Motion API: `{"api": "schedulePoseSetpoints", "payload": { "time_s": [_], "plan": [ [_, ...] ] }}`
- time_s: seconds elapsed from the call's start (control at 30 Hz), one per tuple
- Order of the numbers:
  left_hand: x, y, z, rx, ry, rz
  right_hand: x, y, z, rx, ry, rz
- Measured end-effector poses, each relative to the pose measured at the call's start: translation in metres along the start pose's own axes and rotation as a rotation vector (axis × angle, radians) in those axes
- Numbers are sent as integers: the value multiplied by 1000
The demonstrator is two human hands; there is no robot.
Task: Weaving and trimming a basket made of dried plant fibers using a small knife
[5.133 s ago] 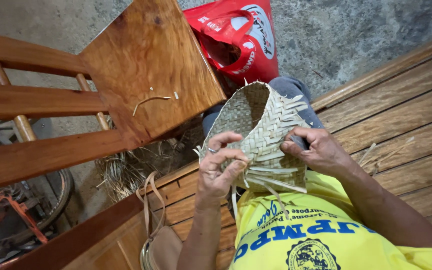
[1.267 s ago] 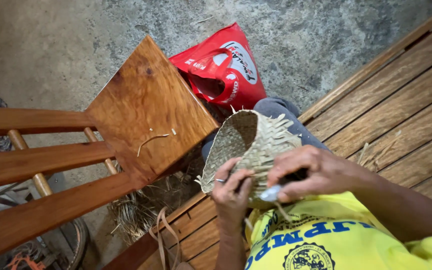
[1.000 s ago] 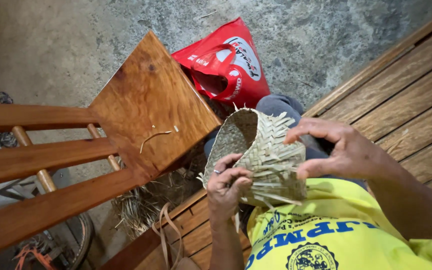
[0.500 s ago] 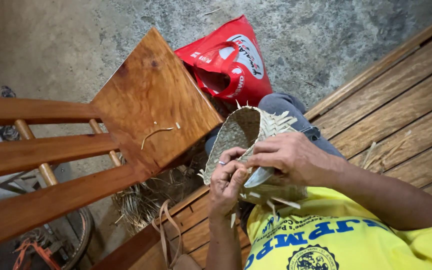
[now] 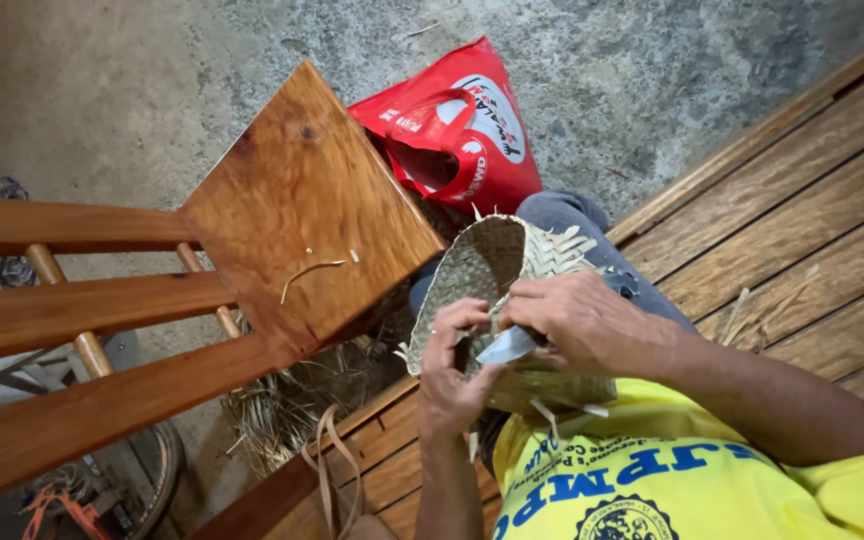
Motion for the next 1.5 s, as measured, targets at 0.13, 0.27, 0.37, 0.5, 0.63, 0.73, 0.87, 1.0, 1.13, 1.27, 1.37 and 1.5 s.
{"api": "schedulePoseSetpoints", "payload": {
  "time_s": [0.13,0.27,0.37,0.5,0.63,0.73,0.87,1.0,1.13,1.27,1.37,1.5],
  "plan": [
    [-1,1,-6,-25,51,82,-1,-3,0,-40,-36,-21],
    [2,8,-4,2,129,58,0,1,2,-169,-76,12],
    [2,8,-6,4,178,75,8,-5,5,-190,-114,92],
    [1,8,-9,29,190,141,11,-6,2,-202,-153,108],
    [2,9,-4,57,190,153,19,28,-21,-388,-135,143],
    [5,14,-2,54,188,180,62,17,-28,-454,72,142],
    [4,18,2,177,168,204,68,10,-46,-537,46,-19],
    [8,5,-1,105,202,213,15,30,-76,-350,176,-15],
    [12,8,-2,107,199,233,11,11,-54,-345,185,-117],
    [16,10,-3,146,189,247,4,12,-49,-310,182,-178],
    [19,13,-8,167,168,270,2,10,-44,-317,166,-184],
    [24,13,-12,236,148,316,3,5,-38,-336,164,-247]
  ]
}}
Point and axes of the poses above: each hand's wrist, its own z-axis towards the middle knuckle, its own x-axis out of the back of the hand, y = z × x, the point moved 6 cm from there along z, towards the middle knuckle, and after that the axes turned 8 degrees about z, right-handed, at the moved point
